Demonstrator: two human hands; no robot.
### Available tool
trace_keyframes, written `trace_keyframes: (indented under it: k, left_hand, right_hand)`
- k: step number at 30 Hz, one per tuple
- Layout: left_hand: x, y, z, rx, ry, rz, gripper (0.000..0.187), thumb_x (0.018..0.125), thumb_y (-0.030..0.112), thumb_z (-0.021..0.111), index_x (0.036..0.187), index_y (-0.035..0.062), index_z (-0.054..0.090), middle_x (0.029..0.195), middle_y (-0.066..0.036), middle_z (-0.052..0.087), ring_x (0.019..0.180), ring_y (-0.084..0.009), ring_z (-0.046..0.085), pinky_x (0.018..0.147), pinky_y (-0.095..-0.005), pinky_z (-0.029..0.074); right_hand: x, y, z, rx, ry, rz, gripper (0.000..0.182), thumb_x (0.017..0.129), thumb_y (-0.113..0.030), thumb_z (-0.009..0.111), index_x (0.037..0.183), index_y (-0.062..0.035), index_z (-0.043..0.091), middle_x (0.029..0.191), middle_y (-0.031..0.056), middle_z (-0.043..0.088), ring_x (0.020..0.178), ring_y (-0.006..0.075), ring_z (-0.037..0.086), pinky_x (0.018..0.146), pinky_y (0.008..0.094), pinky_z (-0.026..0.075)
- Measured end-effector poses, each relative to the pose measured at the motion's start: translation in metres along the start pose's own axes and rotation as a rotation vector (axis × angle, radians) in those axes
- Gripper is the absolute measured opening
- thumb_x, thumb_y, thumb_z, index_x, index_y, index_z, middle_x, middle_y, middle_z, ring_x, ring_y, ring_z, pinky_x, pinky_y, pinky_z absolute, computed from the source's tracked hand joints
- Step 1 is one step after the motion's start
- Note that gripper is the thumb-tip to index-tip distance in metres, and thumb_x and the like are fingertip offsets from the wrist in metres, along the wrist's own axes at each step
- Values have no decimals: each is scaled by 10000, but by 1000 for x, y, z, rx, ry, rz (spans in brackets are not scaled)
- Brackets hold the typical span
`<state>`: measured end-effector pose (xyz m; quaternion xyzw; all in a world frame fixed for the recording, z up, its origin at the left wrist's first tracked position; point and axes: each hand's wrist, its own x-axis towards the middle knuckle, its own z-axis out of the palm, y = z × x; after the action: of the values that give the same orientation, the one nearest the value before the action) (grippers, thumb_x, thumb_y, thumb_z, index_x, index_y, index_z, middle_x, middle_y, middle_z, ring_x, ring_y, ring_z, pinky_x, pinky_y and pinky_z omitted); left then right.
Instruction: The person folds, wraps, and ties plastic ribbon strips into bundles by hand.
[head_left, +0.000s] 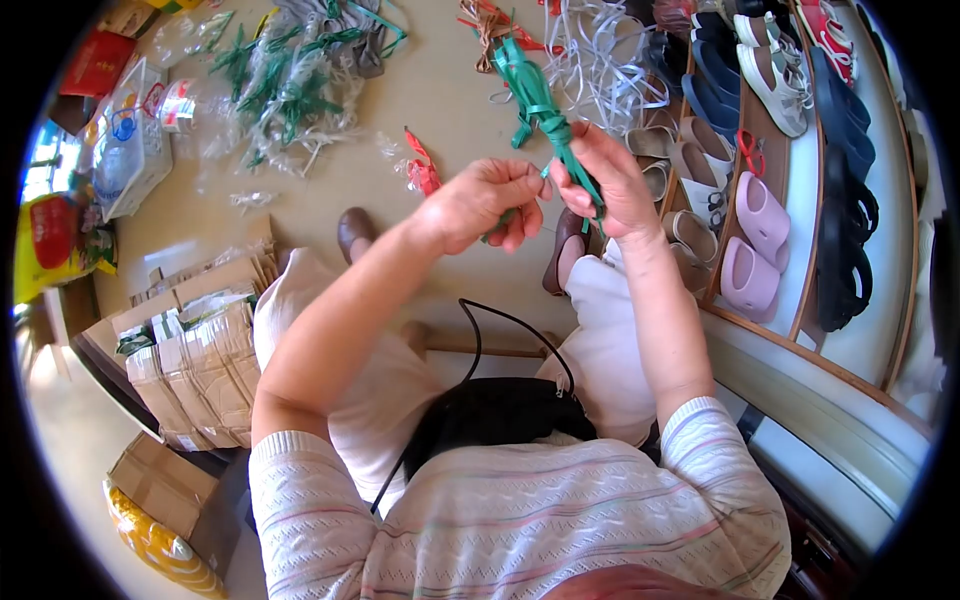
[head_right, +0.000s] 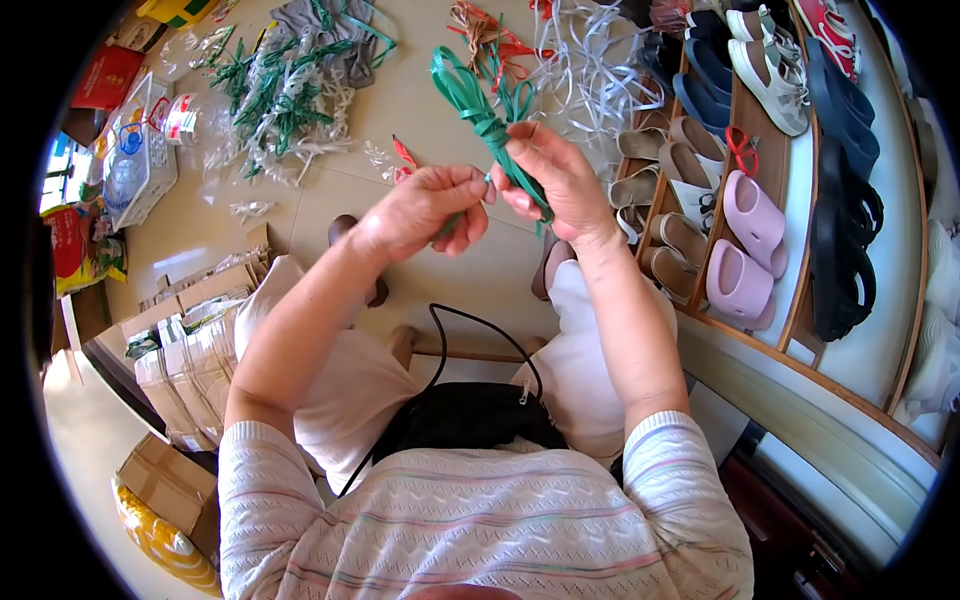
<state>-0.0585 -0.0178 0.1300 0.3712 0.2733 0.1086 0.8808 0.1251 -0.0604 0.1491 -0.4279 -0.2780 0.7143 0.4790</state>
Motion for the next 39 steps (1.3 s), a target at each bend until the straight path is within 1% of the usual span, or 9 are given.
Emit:
trace_keyframes:
  k: [3, 9, 13, 17, 20, 25, 28, 34, 39]
  left_hand:
    - [8, -9, 3, 332, 139, -75, 183, 881, 166, 461, 952, 35, 565, 658, -65, 600, 467, -122, 544, 408, -256, 384]
    - [-1, -9, 14, 1181, 467, 413, 239, 897, 151, 419, 1009, 5, 572, 692, -38, 604, 535, -103, 571, 472, -210, 401]
    - [-11, 14, 10, 319, 33, 88, 243, 883, 112, 420, 1022, -4, 582, 823, -109, 643, 659, -182, 614, 597, -273, 457]
    - [-15, 21, 3, -155, -185, 166, 306, 870, 121, 433, 1112, -38, 530, 1099, -195, 584, 932, -252, 611, 752, -306, 457]
    - [-17, 30, -3, -138, -211, 269, 328, 893, 153, 442, 1148, -45, 501, 1111, -183, 584, 953, -260, 610, 772, -308, 459]
    - [-10, 27, -5, 637, 308, 418, 290, 915, 231, 499, 997, -21, 617, 700, -1, 513, 605, -49, 500, 518, -196, 420]
    - [-3, 21, -5, 523, 354, 603, 264, 888, 229, 551, 967, -10, 631, 684, 4, 534, 539, -51, 460, 468, -199, 392]
    - [2, 14, 7, -202, 401, 320, 206, 797, 215, 672, 722, 34, 609, 584, -7, 535, 500, -81, 449, 453, -217, 344]
    - [1, 2, 4, -127, 443, 210, 215, 793, 205, 666, 713, 30, 570, 588, -19, 524, 483, -88, 452, 449, -214, 349]
  right_hand:
    - [2, 4, 1, -143, 79, -5, 221, 903, -219, 516, 1070, -75, 511, 686, 64, 552, 457, 66, 446, 366, 167, 319]
    - [5, 9, -7, -192, 268, -19, 198, 896, -227, 527, 942, -35, 537, 680, 66, 572, 450, 71, 464, 362, 186, 343]
    - [6, 11, -5, -100, 269, 44, 199, 887, -232, 538, 880, -33, 546, 662, 59, 580, 457, 88, 497, 365, 220, 364]
    - [11, 13, -2, 66, 261, 75, 184, 886, -236, 528, 876, -52, 544, 672, 44, 569, 461, 86, 486, 367, 225, 352]
    - [12, 15, -5, 179, 179, 82, 176, 890, -233, 520, 879, -58, 537, 668, 41, 557, 452, 87, 464, 372, 220, 340]
    - [10, 17, 4, 143, 169, 42, 181, 896, -226, 511, 878, -47, 528, 652, 68, 549, 435, 104, 450, 362, 222, 330]
    - [11, 19, 11, 56, 204, -29, 183, 899, -226, 510, 875, -46, 531, 636, 63, 553, 418, 98, 454, 351, 218, 329]
    - [11, 26, 23, -139, 265, -102, 203, 908, -232, 497, 877, -35, 532, 617, 52, 560, 400, 92, 464, 337, 214, 332]
    - [12, 30, 25, -262, 334, -186, 189, 908, -214, 499, 929, -26, 499, 608, 48, 563, 403, 81, 459, 339, 215, 337]
